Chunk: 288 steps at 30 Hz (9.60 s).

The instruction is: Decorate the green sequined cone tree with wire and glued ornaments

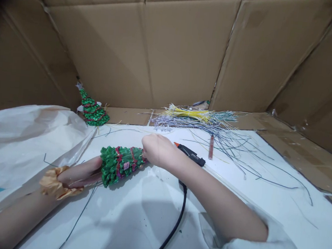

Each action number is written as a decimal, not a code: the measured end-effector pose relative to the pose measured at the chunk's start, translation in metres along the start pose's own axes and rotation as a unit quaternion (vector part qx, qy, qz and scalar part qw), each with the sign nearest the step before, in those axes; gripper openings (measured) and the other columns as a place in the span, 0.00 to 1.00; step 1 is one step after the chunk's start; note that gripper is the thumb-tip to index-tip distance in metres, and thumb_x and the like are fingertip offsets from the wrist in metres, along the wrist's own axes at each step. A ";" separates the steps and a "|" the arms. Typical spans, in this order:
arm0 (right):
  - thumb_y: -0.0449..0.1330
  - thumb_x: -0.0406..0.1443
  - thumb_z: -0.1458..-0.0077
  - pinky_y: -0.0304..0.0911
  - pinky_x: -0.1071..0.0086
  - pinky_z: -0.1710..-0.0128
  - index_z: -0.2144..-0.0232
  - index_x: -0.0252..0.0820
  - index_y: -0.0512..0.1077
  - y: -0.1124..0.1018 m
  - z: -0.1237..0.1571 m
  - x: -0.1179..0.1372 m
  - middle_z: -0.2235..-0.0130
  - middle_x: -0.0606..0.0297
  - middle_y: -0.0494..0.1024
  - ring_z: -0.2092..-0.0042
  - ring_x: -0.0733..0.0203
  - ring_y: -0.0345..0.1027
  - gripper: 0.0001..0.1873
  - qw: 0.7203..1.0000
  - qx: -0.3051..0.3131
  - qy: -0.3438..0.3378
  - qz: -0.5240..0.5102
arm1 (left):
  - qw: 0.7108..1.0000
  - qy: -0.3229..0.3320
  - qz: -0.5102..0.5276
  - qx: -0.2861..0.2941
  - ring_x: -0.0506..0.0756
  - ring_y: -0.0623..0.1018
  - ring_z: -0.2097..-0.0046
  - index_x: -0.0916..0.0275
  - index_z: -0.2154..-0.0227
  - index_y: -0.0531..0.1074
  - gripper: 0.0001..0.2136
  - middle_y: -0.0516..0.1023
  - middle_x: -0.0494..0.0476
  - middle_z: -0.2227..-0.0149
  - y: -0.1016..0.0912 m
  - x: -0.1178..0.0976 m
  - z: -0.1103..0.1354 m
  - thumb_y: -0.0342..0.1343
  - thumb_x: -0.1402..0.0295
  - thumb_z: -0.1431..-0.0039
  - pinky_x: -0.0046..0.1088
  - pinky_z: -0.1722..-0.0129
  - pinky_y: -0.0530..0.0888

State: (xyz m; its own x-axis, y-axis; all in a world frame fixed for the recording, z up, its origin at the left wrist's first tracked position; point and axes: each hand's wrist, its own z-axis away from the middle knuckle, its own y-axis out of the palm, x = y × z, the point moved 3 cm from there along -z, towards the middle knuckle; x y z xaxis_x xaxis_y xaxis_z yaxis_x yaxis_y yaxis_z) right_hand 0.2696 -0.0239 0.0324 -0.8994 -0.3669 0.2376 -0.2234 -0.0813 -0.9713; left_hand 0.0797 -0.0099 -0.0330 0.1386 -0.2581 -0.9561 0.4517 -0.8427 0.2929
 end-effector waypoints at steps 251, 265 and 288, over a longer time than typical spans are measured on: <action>0.55 0.28 0.46 0.63 0.72 0.67 0.72 0.40 0.71 0.067 0.011 -0.003 0.68 0.66 0.70 0.66 0.65 0.66 0.06 0.869 -0.342 -0.006 -0.357 | 0.994 -0.008 0.063 -0.089 0.63 0.68 0.45 0.63 0.47 0.65 0.31 0.73 0.63 0.49 0.006 0.010 -0.001 0.63 0.58 0.54 0.40 0.45 0.62; 0.53 0.27 0.45 0.61 0.71 0.64 0.72 0.41 0.69 0.070 0.014 0.003 0.68 0.65 0.70 0.65 0.64 0.65 0.07 0.879 -0.345 -0.012 -0.328 | 0.993 -0.015 0.067 -0.101 0.64 0.69 0.46 0.64 0.51 0.68 0.26 0.74 0.61 0.51 0.004 0.012 0.002 0.61 0.59 0.52 0.40 0.46 0.63; 0.52 0.27 0.45 0.61 0.70 0.65 0.71 0.41 0.67 0.063 0.011 -0.005 0.68 0.64 0.70 0.66 0.63 0.65 0.06 0.917 -0.301 -0.037 -0.261 | 0.990 -0.006 0.077 -0.116 0.64 0.70 0.47 0.64 0.47 0.65 0.29 0.72 0.64 0.48 0.007 0.011 -0.001 0.62 0.60 0.52 0.39 0.47 0.64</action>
State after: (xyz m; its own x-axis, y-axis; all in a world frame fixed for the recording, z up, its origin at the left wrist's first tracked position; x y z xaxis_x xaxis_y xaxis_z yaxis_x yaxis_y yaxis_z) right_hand 0.2636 -0.0372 -0.0301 -0.5878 -0.4867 0.6462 -0.8029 0.2534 -0.5395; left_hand 0.0851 -0.0183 -0.0420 0.2120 -0.3815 -0.8997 0.6163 -0.6623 0.4260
